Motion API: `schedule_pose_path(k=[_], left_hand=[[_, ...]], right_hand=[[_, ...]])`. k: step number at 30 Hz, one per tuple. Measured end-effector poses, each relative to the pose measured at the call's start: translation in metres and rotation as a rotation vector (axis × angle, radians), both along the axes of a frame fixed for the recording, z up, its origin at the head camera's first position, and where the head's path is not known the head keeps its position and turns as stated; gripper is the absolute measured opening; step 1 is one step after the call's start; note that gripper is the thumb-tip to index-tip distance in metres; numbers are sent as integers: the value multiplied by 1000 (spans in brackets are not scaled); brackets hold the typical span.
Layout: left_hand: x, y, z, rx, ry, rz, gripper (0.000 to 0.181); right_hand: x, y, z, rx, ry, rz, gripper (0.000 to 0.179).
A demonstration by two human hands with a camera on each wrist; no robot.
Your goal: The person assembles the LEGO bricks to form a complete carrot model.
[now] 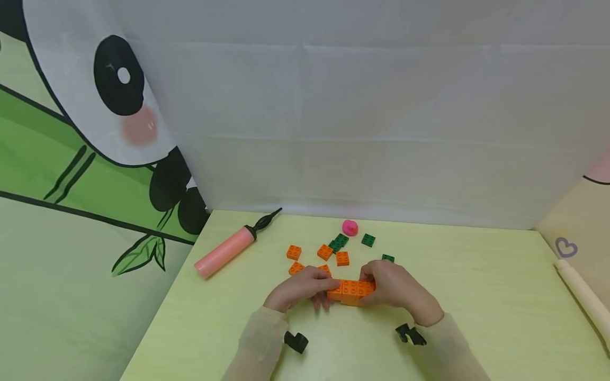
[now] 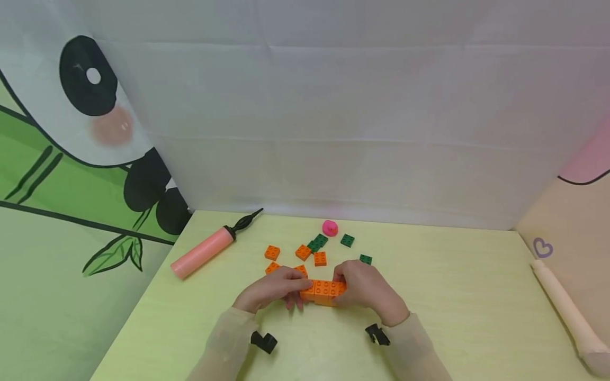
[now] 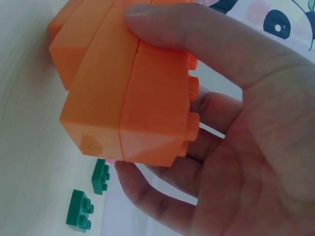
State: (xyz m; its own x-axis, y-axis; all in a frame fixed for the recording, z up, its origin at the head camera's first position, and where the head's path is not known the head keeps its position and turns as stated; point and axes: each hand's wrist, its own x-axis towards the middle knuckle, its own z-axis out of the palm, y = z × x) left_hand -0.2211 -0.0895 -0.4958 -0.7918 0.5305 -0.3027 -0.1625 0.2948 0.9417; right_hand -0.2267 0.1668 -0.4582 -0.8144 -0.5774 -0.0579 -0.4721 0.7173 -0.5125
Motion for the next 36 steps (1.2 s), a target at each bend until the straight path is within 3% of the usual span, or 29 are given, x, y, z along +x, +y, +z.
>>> schedule_pose_path(k=[15, 29, 36], left_hand=[[-3, -5, 2, -11, 12, -36, 30], [-5, -3, -1, -52, 92, -29, 38], [-1, -2, 2, -59, 87, -20, 27]], right_hand=[[-1, 0, 1, 11, -9, 1, 33], [-2, -2, -1, 4, -6, 17, 33], [-1, 3, 1, -11, -39, 26, 32]])
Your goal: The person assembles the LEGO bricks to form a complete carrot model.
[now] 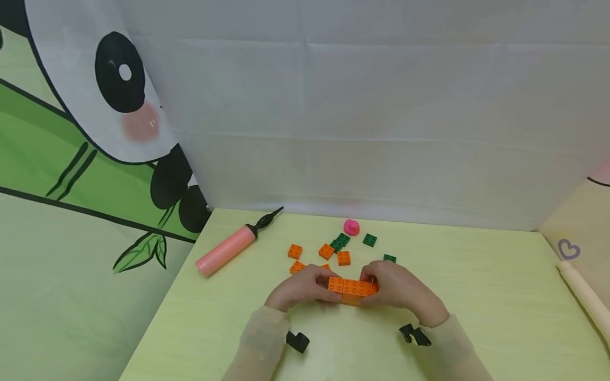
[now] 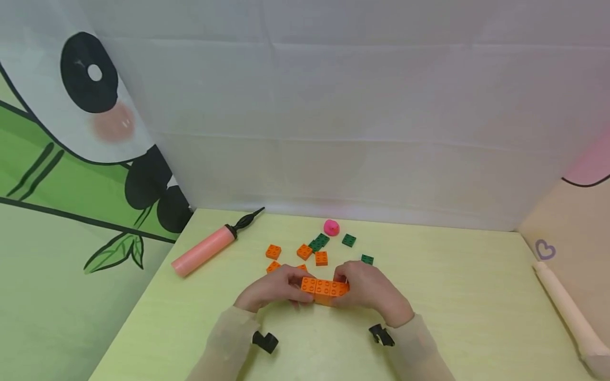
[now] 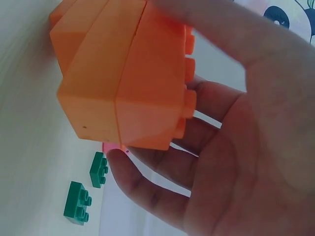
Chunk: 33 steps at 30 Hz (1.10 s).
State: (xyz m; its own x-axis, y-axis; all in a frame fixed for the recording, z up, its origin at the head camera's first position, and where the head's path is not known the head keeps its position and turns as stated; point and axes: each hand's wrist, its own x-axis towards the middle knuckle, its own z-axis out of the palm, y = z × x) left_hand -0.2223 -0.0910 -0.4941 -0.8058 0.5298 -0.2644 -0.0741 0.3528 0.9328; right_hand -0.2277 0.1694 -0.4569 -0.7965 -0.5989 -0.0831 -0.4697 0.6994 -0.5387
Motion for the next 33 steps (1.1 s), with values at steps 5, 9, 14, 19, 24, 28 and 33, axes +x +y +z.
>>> schedule_pose_path(k=[5, 9, 14, 19, 24, 28, 33], left_hand=[[1, 0, 0, 0, 7, -4, 25], [0, 1, -2, 5, 11, -13, 22], [1, 1, -3, 2, 18, -13, 21], [1, 1, -2, 18, 4, -5, 21], [3, 0, 1, 30, -1, -8, 21], [4, 0, 2, 34, 5, -9, 21], [5, -1, 4, 39, 6, -8, 20]], right_hand=[[-5, 4, -1, -74, -76, 5, 40], [-12, 5, -5, -144, -85, -15, 38], [-25, 3, -7, -184, -43, -60, 25], [-44, -5, -9, -138, 20, -76, 21], [-61, -16, -12, -60, 53, -35, 28], [-68, -23, -16, -22, 61, -7, 37], [-75, -31, -22, 41, 75, 3, 40]])
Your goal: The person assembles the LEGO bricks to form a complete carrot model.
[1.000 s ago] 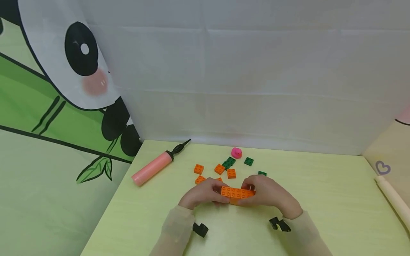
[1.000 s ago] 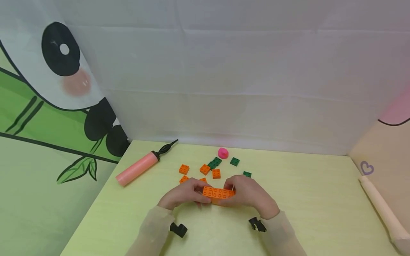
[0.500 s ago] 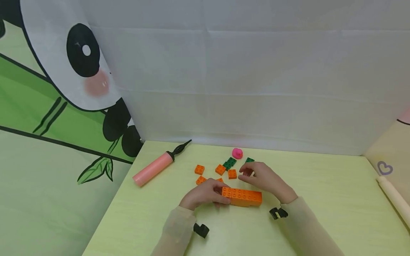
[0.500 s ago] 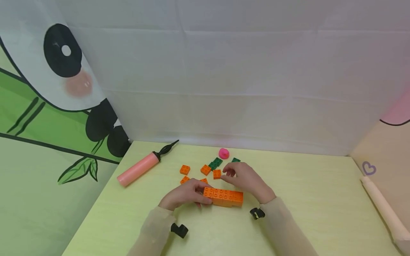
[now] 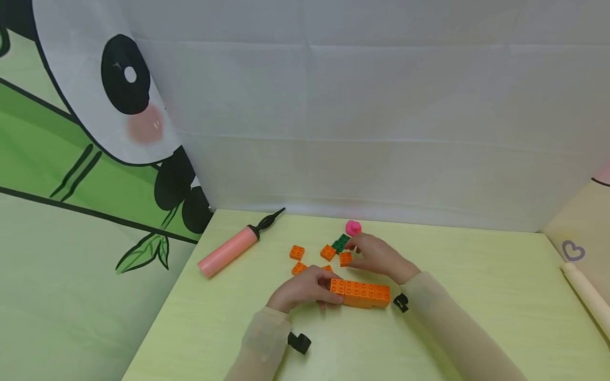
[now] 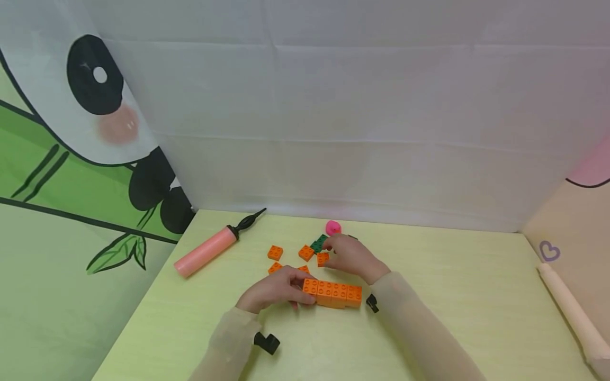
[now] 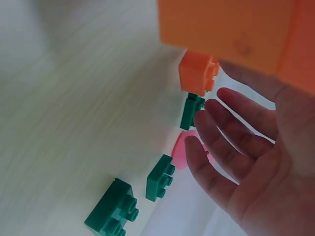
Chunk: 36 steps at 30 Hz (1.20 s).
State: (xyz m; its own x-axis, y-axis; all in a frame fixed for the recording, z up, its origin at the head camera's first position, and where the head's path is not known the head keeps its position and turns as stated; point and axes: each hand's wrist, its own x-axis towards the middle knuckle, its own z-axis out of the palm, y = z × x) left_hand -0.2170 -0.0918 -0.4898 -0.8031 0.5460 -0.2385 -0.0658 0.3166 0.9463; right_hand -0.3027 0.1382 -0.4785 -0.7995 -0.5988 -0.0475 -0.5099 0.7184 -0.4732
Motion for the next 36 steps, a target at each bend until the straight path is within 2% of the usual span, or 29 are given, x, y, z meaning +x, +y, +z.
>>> schedule_pose_path(k=[9, 24, 30, 36], left_hand=[[0, -2, 0, -4, -7, -2, 19], [-2, -2, 0, -7, -26, -11, 20], [-2, -2, 0, -16, -29, -12, 22], [-3, -2, 0, -18, -26, -9, 21]], right_hand=[[-4, -11, -6, 62, -35, -17, 37], [-5, -9, -10, 28, -49, -50, 38], [0, -3, -3, -30, -47, -60, 35], [13, 3, 7, -51, -18, -52, 36]])
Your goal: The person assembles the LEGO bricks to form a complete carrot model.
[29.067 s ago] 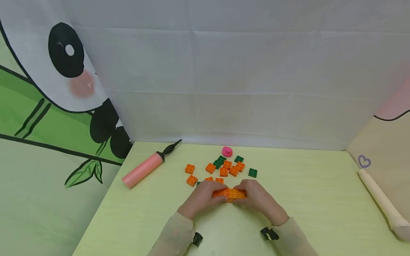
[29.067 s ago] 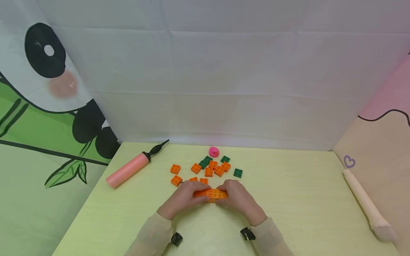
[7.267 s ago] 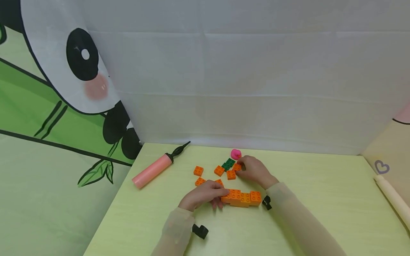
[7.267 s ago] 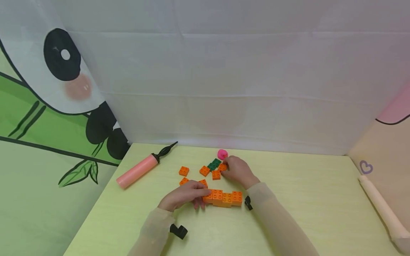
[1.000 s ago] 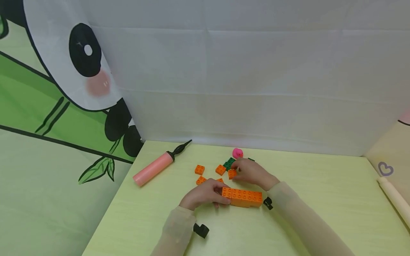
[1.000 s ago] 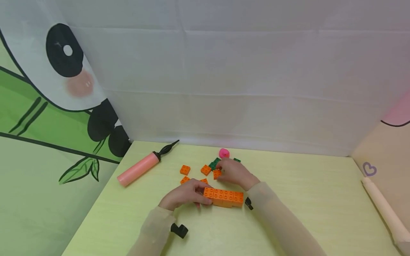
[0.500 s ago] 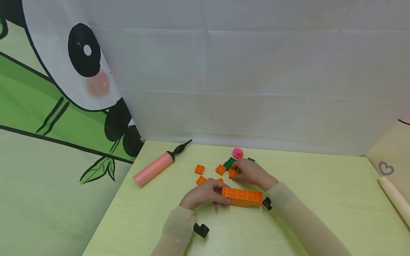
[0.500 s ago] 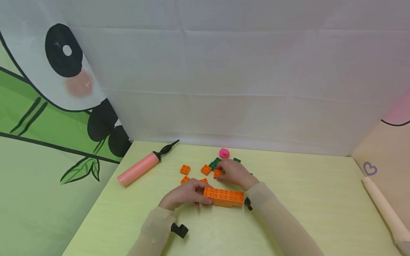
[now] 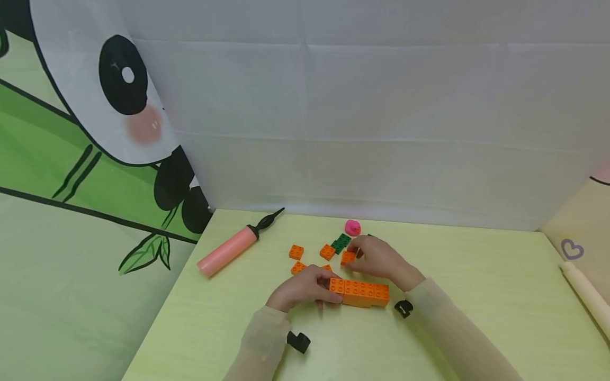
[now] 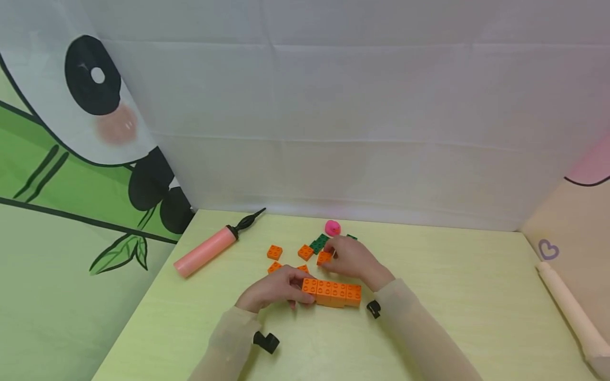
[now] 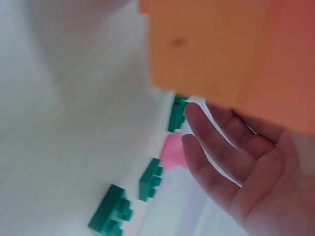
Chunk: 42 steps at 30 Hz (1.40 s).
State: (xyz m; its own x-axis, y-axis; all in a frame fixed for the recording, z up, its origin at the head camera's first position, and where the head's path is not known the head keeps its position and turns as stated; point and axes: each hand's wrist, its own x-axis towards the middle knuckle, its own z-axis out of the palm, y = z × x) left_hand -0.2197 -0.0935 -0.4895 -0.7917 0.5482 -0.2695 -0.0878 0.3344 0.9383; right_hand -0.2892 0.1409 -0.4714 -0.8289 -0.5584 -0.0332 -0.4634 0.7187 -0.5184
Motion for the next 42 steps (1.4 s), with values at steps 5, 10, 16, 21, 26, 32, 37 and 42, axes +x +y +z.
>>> schedule_pose_path(k=[5, 10, 16, 21, 26, 32, 37, 42], left_hand=[[1, -2, -2, 1, 11, -8, 16], [3, -4, -2, -6, 17, -7, 13], [5, -7, -1, -2, 16, -18, 14], [7, -8, -2, 11, 12, -24, 12], [9, -10, -3, 14, 3, -29, 11], [11, -12, -2, 11, 6, -31, 11], [11, -11, -1, 9, 15, -28, 10], [11, -11, -1, 14, 17, -33, 10]], right_hand=[[17, 2, 11, -62, -13, 12, 29], [38, 5, 21, -171, -43, 46, 22], [60, 7, 23, -236, -43, 67, 21], [71, 4, 19, -259, -28, 87, 21], [79, -1, 17, -271, -30, 89, 22], [86, -7, 18, -246, -3, 79, 22], [88, -10, 19, -209, 19, 60, 22], [90, -10, 20, -190, 18, 42, 23]])
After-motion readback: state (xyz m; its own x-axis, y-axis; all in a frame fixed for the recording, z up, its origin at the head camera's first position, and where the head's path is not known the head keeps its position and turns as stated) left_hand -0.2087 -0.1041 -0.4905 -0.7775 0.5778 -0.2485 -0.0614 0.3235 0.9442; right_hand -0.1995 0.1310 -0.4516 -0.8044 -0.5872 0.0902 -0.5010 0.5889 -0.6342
